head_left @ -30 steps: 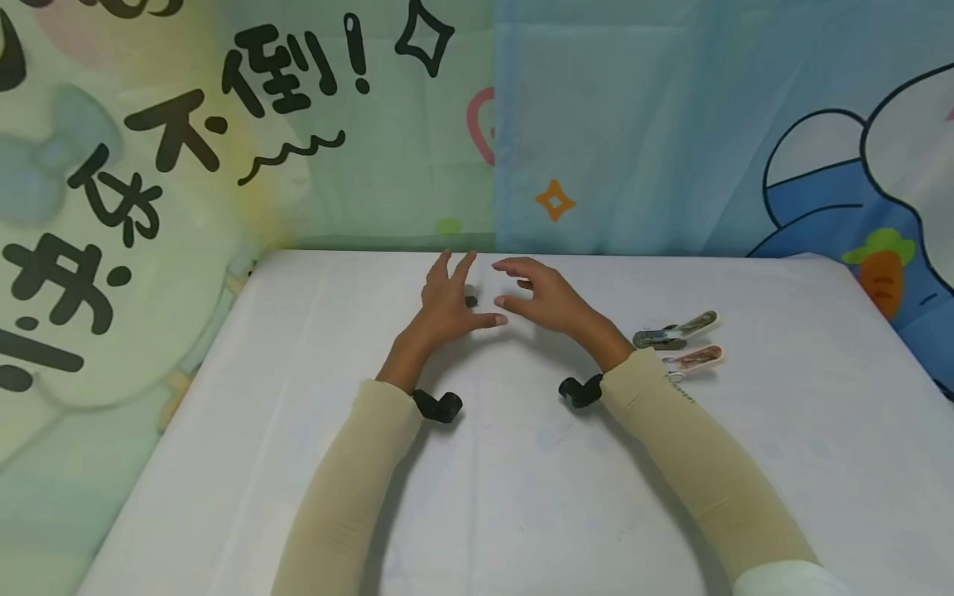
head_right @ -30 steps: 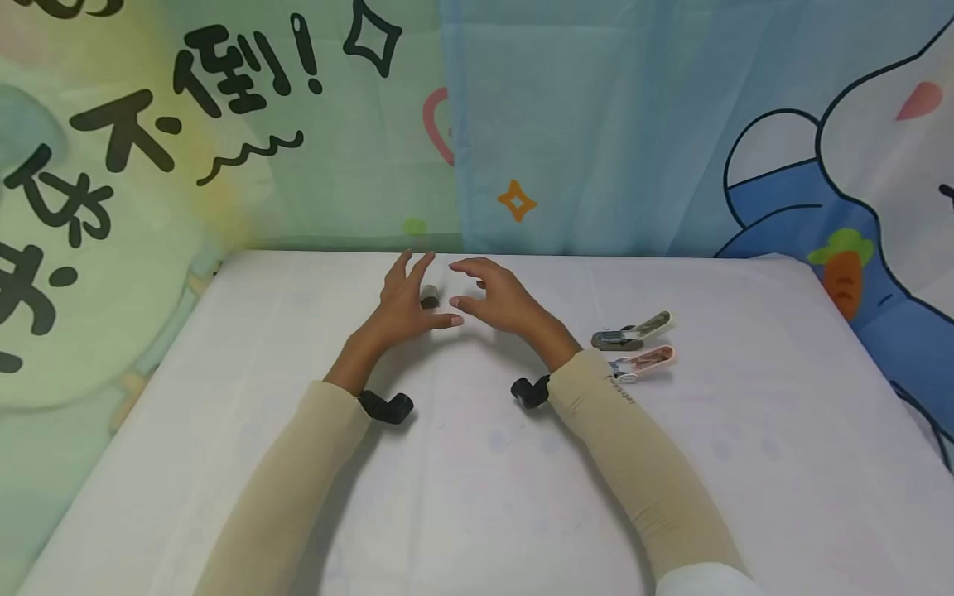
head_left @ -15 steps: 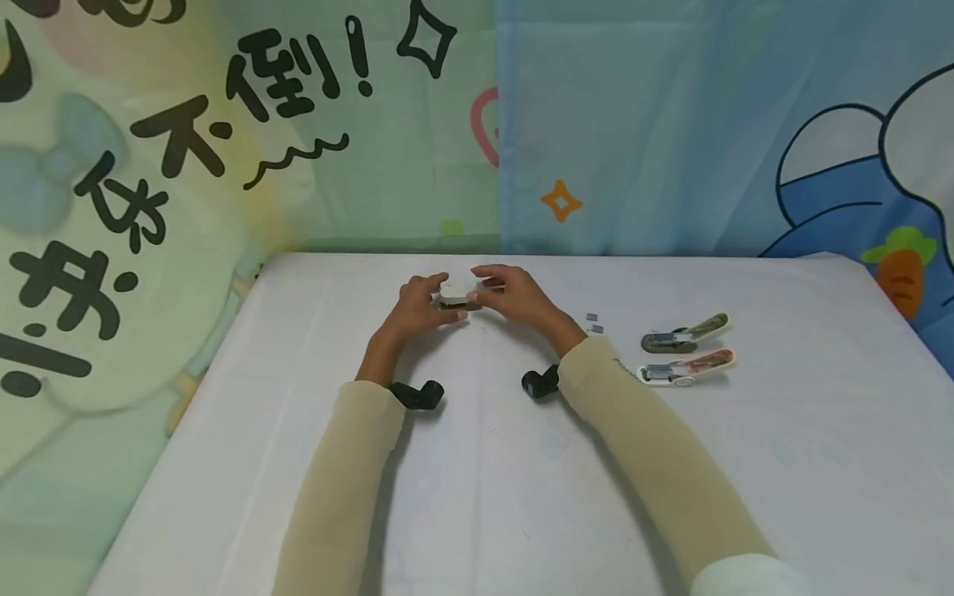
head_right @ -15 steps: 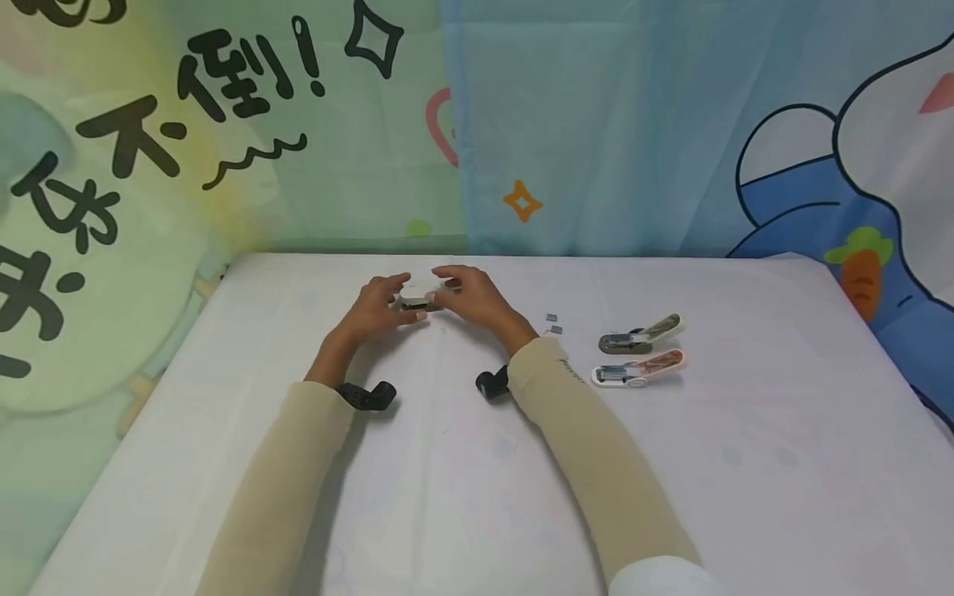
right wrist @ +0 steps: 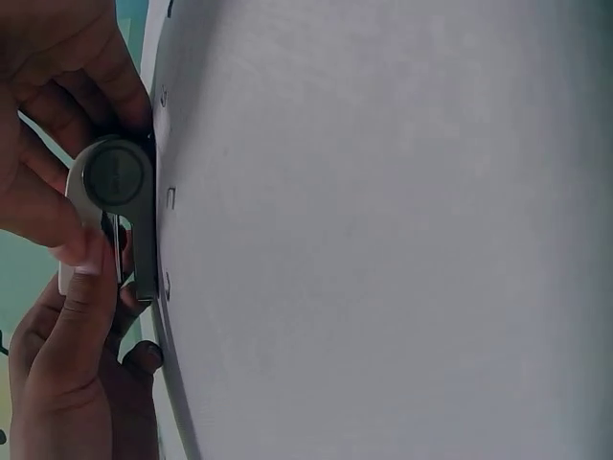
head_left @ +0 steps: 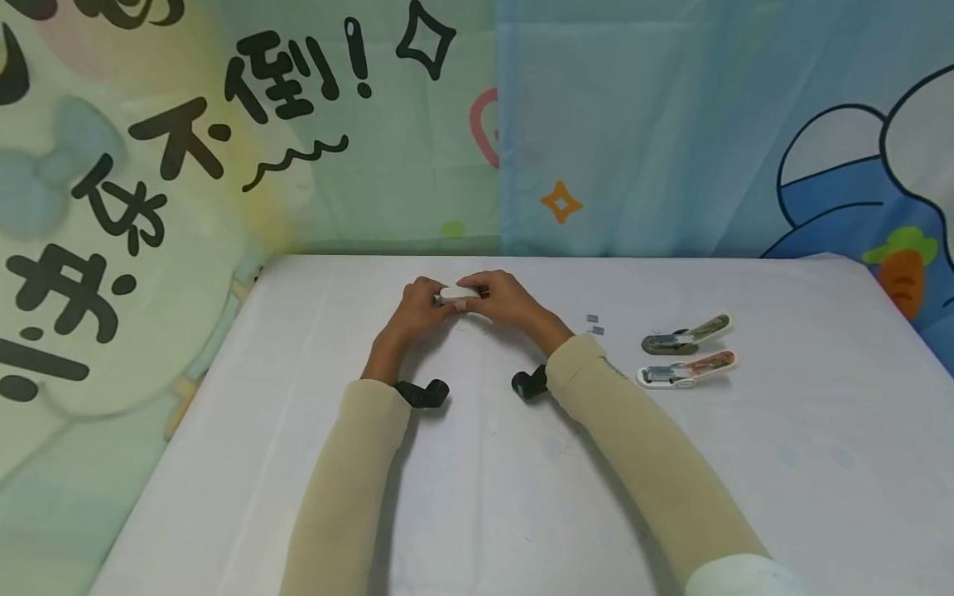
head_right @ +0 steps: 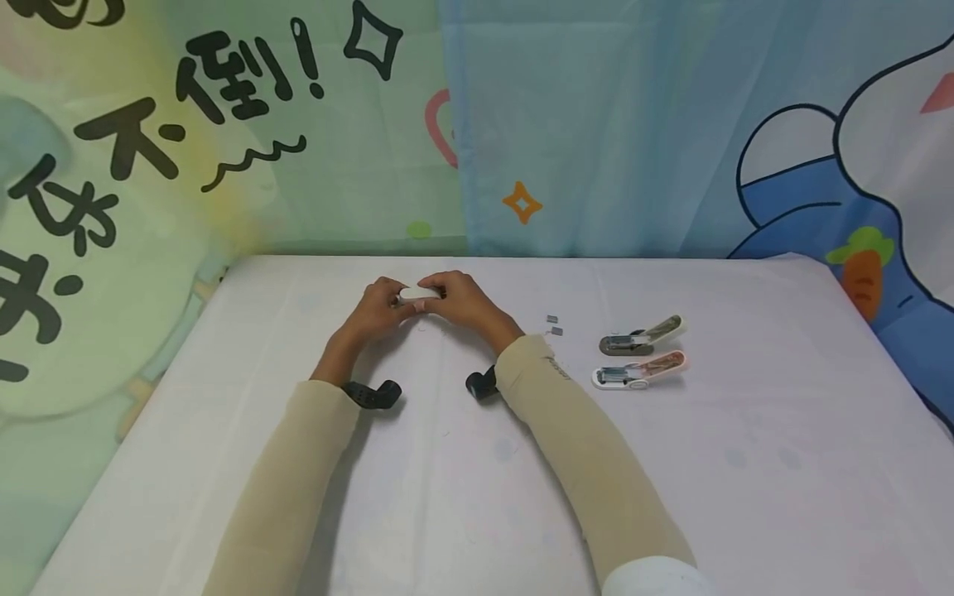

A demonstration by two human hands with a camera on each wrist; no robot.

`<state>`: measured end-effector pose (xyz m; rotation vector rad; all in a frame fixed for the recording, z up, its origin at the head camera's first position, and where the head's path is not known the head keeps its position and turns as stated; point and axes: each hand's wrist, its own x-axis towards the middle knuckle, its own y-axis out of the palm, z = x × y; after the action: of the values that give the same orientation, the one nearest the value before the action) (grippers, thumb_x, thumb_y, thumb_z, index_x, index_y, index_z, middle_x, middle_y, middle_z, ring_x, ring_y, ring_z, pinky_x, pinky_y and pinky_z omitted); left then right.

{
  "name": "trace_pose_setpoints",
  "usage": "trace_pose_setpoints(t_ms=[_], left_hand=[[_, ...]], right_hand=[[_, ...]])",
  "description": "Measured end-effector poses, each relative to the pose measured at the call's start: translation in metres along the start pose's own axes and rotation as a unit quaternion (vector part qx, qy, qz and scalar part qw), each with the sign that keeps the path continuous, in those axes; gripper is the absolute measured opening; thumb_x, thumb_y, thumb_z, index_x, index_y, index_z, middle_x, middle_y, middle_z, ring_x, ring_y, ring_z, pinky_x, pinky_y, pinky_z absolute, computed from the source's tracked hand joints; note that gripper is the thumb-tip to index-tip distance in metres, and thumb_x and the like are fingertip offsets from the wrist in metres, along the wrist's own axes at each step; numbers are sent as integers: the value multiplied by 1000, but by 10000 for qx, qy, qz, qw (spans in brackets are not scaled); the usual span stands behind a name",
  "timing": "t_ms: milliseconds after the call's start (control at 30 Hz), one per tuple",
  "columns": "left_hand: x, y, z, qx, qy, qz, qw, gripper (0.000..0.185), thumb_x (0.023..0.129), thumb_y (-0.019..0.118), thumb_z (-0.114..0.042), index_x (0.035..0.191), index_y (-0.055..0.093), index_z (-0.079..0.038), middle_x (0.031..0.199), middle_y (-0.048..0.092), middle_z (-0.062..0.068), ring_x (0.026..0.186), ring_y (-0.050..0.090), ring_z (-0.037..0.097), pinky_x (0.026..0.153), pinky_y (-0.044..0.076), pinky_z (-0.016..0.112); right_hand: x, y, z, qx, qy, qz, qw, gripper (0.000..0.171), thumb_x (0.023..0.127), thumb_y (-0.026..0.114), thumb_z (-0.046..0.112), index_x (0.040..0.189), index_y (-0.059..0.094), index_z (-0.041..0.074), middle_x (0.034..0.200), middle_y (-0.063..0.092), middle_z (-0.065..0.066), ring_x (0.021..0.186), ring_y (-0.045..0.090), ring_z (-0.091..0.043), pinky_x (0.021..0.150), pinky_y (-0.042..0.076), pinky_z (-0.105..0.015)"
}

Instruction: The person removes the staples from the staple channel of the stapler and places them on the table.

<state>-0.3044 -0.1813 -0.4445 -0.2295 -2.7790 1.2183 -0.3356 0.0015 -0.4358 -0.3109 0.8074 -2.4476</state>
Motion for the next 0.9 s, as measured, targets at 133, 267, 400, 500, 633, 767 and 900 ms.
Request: trace_pose_setpoints(t_ms=[133, 267, 400, 500, 633, 767, 900], left_hand=[[1, 3, 0, 9, 27, 14, 10000, 31, 91, 70, -23, 109, 70, 3, 106, 62, 17, 98, 55, 26, 87, 44, 39], [0, 5, -1, 61, -160, 20, 9999, 27, 89, 71, -14, 109, 68, 3, 106, 61, 16, 96, 56, 25, 86, 45, 38], [-2, 10, -8, 205, -147, 107, 9996, 22, 88, 71, -12, 103, 68, 4, 102, 60, 15, 92, 55, 25, 82, 45, 37], [-3, 14, -14, 378, -23, 194, 9991, 21, 88, 71, -14, 98, 68, 4, 97, 58, 13, 87, 54, 24, 79, 45, 36], [-7, 19, -18, 450, 13, 274, 9986, 21, 88, 73, -18, 94, 68, 2, 91, 55, 10, 80, 50, 21, 73, 43, 33], [-13, 24, -23, 365, 72, 436, 9984, 23, 87, 75, -21, 93, 68, 1, 89, 54, 9, 77, 48, 19, 68, 41, 31], [-19, 28, -29, 404, 192, 566, 9974, 25, 86, 76, -22, 93, 68, 1, 88, 55, 9, 77, 48, 19, 68, 41, 31]], right_hand=[[-2, -2, 3, -175, 68, 16, 9998, 33, 92, 69, 16, 122, 66, 1, 120, 64, -13, 110, 58, -24, 93, 45, -36], [-4, -5, 5, -376, 117, 171, 9991, 31, 93, 69, 20, 120, 68, 4, 118, 65, -10, 110, 57, -23, 94, 43, -37], [-9, -11, 3, -504, 140, 325, 9981, 29, 93, 69, 23, 116, 70, 5, 112, 66, -8, 104, 57, -21, 90, 44, -36], [-14, -16, 0, -539, 48, 439, 9976, 26, 92, 70, 22, 113, 71, 6, 106, 67, -5, 96, 57, -19, 84, 44, -34], [-21, -21, -4, -449, -180, 711, 9963, 22, 93, 69, 18, 110, 71, 4, 99, 69, -2, 90, 59, -17, 78, 44, -32], [-31, -23, -6, -306, -281, 880, 9953, 21, 93, 68, 14, 109, 71, 1, 94, 71, -3, 86, 62, -16, 72, 46, -30], [-41, -26, -10, -272, -336, 910, 9949, 20, 92, 69, 11, 109, 71, -1, 96, 70, -4, 84, 64, -15, 69, 47, -29]])
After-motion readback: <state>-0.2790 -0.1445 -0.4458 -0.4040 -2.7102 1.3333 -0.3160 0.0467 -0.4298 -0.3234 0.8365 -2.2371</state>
